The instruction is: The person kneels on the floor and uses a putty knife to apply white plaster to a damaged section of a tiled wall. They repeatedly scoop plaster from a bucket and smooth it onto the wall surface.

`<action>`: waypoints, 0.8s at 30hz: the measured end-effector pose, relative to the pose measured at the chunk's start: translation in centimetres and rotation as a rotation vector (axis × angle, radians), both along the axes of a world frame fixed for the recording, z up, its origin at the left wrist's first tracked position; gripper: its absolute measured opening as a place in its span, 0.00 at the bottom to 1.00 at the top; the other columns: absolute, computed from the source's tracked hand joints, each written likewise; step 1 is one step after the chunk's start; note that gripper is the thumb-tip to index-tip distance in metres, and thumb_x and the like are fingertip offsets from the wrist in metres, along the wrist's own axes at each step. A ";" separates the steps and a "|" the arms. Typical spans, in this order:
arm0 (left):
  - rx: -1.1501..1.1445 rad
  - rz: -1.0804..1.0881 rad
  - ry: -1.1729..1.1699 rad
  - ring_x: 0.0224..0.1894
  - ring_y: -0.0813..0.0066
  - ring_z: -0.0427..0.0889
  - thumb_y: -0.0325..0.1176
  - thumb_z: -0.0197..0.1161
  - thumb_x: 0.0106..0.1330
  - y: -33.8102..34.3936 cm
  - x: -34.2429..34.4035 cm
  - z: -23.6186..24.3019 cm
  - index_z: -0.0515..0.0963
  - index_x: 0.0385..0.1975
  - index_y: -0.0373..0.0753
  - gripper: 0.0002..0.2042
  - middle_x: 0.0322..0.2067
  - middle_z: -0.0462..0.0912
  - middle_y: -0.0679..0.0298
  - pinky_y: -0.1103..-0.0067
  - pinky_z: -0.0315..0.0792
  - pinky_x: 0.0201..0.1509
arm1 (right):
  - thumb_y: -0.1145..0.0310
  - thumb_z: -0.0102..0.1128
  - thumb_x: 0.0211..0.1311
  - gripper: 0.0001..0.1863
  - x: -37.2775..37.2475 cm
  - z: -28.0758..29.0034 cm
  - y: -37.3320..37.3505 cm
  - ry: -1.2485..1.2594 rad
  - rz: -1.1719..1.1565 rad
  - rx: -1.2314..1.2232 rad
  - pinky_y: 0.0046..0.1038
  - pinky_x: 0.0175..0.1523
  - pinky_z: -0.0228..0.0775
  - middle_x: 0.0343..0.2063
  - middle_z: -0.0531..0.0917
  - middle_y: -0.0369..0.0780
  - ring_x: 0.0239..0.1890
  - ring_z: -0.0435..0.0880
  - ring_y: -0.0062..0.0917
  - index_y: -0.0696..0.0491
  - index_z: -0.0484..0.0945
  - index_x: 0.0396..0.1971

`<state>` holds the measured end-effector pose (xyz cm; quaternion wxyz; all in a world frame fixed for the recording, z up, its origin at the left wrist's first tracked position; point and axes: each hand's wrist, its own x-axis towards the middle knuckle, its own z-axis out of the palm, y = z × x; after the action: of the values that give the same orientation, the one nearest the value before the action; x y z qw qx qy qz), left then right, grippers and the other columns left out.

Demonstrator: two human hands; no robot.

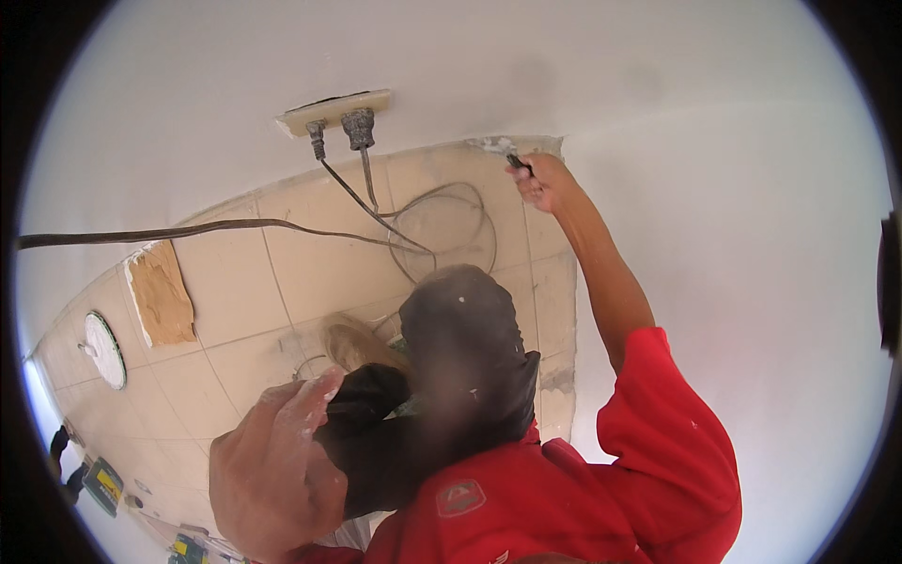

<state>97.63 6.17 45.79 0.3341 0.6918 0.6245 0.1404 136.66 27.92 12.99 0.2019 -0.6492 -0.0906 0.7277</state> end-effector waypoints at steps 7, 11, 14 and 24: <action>0.003 -0.115 -0.062 0.31 0.61 0.88 0.17 0.53 0.46 1.2 -0.5 -0.4 0.79 0.56 0.35 0.31 0.39 0.85 0.51 0.73 0.81 0.33 | 0.70 0.52 0.63 0.07 5.4 -12.5 2.0 -0.285 0.559 0.367 0.34 0.23 0.62 0.19 0.76 0.36 0.18 0.71 0.24 0.57 0.74 0.27; -0.017 0.002 0.027 0.31 0.62 0.88 0.18 0.53 0.46 -0.4 -0.3 0.1 0.80 0.57 0.36 0.31 0.39 0.85 0.51 0.74 0.81 0.33 | 0.69 0.45 0.70 0.10 1.6 -8.9 -1.0 -0.354 0.568 0.429 0.27 0.19 0.53 0.18 0.73 0.34 0.14 0.63 0.22 0.55 0.74 0.31; 0.007 -0.005 -0.013 0.31 0.62 0.88 0.18 0.53 0.46 0.3 0.1 -0.2 0.80 0.57 0.36 0.31 0.38 0.85 0.51 0.74 0.81 0.33 | 0.68 0.54 0.65 0.10 6.1 -12.8 0.8 -0.290 0.566 0.557 0.41 0.32 0.71 0.26 0.83 0.50 0.24 0.80 0.38 0.58 0.81 0.32; -0.026 0.011 0.016 0.31 0.62 0.88 0.17 0.53 0.45 0.0 0.5 -0.2 0.80 0.56 0.36 0.32 0.38 0.86 0.50 0.73 0.82 0.33 | 0.65 0.42 0.75 0.15 -3.2 -8.1 0.9 -0.012 -0.015 0.101 0.21 0.12 0.47 0.13 0.68 0.27 0.08 0.57 0.13 0.57 0.75 0.32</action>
<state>98.14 6.16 45.60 0.3371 0.6851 0.6328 0.1285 133.47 28.79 4.85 0.2393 -0.6432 -0.1234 0.7168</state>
